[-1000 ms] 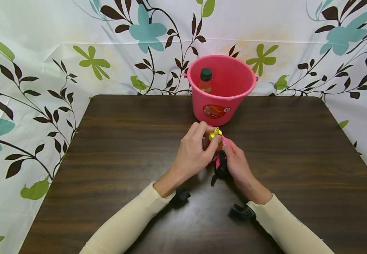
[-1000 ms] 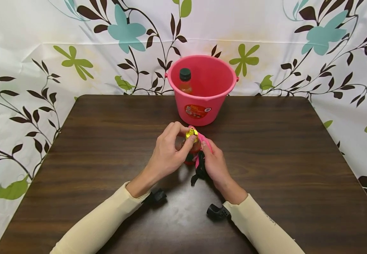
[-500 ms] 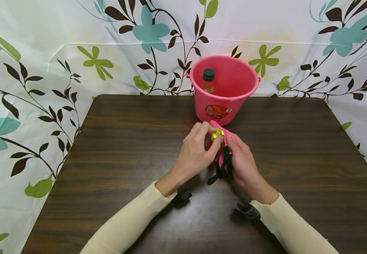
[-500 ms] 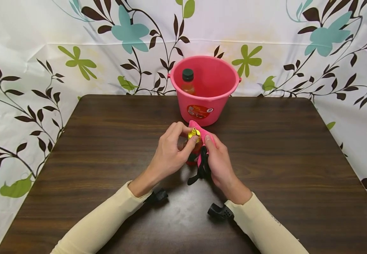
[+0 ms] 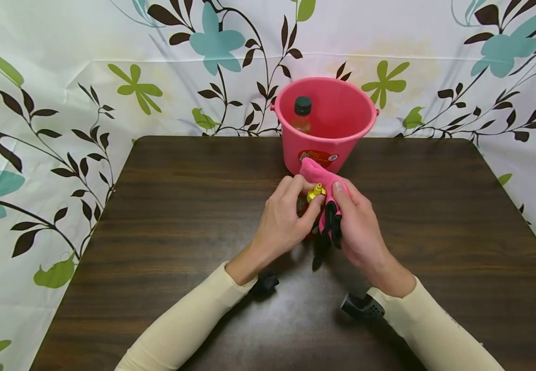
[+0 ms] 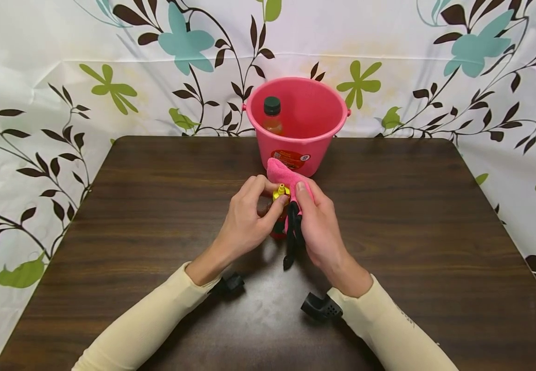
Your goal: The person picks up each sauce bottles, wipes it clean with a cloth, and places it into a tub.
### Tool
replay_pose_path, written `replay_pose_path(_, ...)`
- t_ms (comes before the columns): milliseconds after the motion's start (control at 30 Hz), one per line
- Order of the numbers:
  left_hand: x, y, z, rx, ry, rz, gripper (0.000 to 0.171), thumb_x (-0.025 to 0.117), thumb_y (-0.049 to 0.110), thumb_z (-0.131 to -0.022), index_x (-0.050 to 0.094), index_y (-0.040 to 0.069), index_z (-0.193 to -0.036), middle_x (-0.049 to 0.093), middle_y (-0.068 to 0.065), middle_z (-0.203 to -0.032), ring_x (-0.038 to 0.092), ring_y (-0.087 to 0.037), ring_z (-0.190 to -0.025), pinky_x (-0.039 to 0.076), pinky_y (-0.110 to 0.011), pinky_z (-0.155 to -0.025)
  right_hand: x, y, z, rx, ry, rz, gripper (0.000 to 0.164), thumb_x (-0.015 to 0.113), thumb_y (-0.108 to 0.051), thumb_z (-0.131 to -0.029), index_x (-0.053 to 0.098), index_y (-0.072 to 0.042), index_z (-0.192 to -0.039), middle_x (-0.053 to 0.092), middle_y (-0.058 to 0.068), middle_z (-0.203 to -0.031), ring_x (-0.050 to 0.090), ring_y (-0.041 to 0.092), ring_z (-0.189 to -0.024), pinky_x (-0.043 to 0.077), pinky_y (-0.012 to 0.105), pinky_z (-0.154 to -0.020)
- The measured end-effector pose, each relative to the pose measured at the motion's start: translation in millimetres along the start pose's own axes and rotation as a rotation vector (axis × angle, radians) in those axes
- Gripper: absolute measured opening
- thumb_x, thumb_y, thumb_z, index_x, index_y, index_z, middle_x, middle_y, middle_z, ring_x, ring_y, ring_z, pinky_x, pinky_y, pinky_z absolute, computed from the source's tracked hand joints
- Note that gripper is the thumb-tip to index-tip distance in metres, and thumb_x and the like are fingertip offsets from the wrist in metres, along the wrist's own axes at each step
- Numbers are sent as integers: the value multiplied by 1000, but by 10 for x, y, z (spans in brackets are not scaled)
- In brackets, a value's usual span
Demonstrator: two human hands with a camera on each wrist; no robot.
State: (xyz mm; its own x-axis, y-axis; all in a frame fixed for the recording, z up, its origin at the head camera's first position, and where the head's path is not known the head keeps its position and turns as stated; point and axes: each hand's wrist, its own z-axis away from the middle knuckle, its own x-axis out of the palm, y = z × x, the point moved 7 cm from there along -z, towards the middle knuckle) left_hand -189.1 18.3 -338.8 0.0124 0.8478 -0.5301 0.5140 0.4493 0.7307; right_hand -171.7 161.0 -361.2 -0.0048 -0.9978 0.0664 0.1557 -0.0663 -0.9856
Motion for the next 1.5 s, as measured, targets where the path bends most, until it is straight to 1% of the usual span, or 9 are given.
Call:
replay_pose_path(167, -15, 6, -15, 9, -5, -2, 21, 69, 27, -97, 64, 13, -112, 63, -5, -106, 59, -19, -92, 55, -28, -74, -4, -188, 51, -34, -6, -12, 46, 45, -46, -112, 53, -21, -149, 56, 4, -125, 61, 19, -100, 58, 21, -76)
replay_pose_path(367, -38, 4, -23, 14, -10, -7, 22, 71, 26, -96, 64, 12, -110, 64, -6, -106, 60, -19, -92, 56, -29, -74, -68, -318, 94, -62, 46, -12, 49, 48, -48, -110, 53, -24, -152, 55, 3, -135, 58, 21, -111, 59, 19, -79)
replay_pose_path(500, -28, -4, -24, 9, -22, -13, 21, 70, 27, -96, 63, 12, -110, 64, -6, -108, 61, -18, -92, 57, -28, -76, -105, -290, 105, -48, 68, 19, 48, 46, -48, -111, 54, -22, -151, 56, 2, -128, 58, 19, -105, 57, 19, -76)
replay_pose_path(700, -39, -1, -31, 12, -17, -13, 20, 70, 27, -96, 63, 12, -109, 66, -5, -108, 62, -18, -90, 58, -29, -76, -132, -240, 101, -47, 83, 22, 49, 46, -48, -111, 53, -21, -152, 56, 0, -134, 56, 21, -116, 59, 20, -83)
replay_pose_path(933, -31, 8, -23, 2, -27, -46, 22, 70, 30, -97, 63, 15, -112, 72, -2, -101, 63, -15, -84, 56, -28, -72, -162, -145, 120, -14, 99, 34, 50, 45, -49, -111, 53, -21, -152, 57, 0, -131, 56, 20, -113, 59, 19, -82)
replay_pose_path(1000, -34, 11, -25, 2, -25, -57, 23, 70, 31, -97, 63, 15, -112, 73, -1, -97, 62, -16, -83, 55, -28, -71, -158, -125, 117, -17, 95, 37, 50, 44, -48, -112, 53, -20, -151, 57, 0, -131, 56, 20, -113, 58, 19, -82)
replay_pose_path(1200, -39, 11, -37, 4, -9, -73, 22, 71, 32, -96, 63, 15, -109, 70, 0, -91, 60, -16, -80, 52, -28, -68, -134, -80, 128, -49, 90, 47, 46, 43, -47, -112, 55, -19, -148, 58, 3, -119, 59, 17, -97, 56, 20, -75)
replay_pose_path(1300, -39, 14, -43, 8, 6, -86, 23, 71, 33, -96, 63, 16, -108, 68, 1, -90, 59, -16, -80, 51, -28, -67, -110, -75, 143, -84, 85, 61, 45, 42, -44, -113, 55, -18, -148, 59, 4, -118, 59, 19, -97, 55, 20, -74)
replay_pose_path(1500, -37, 14, -48, -2, 21, -91, 23, 73, 34, -95, 63, 17, -108, 68, 1, -92, 58, -15, -81, 51, -28, -69, -21, -89, 158, -151, 51, 111, 46, 42, -41, -114, 52, -20, -154, 57, 2, -136, 53, 24, -118, 55, 20, -88)
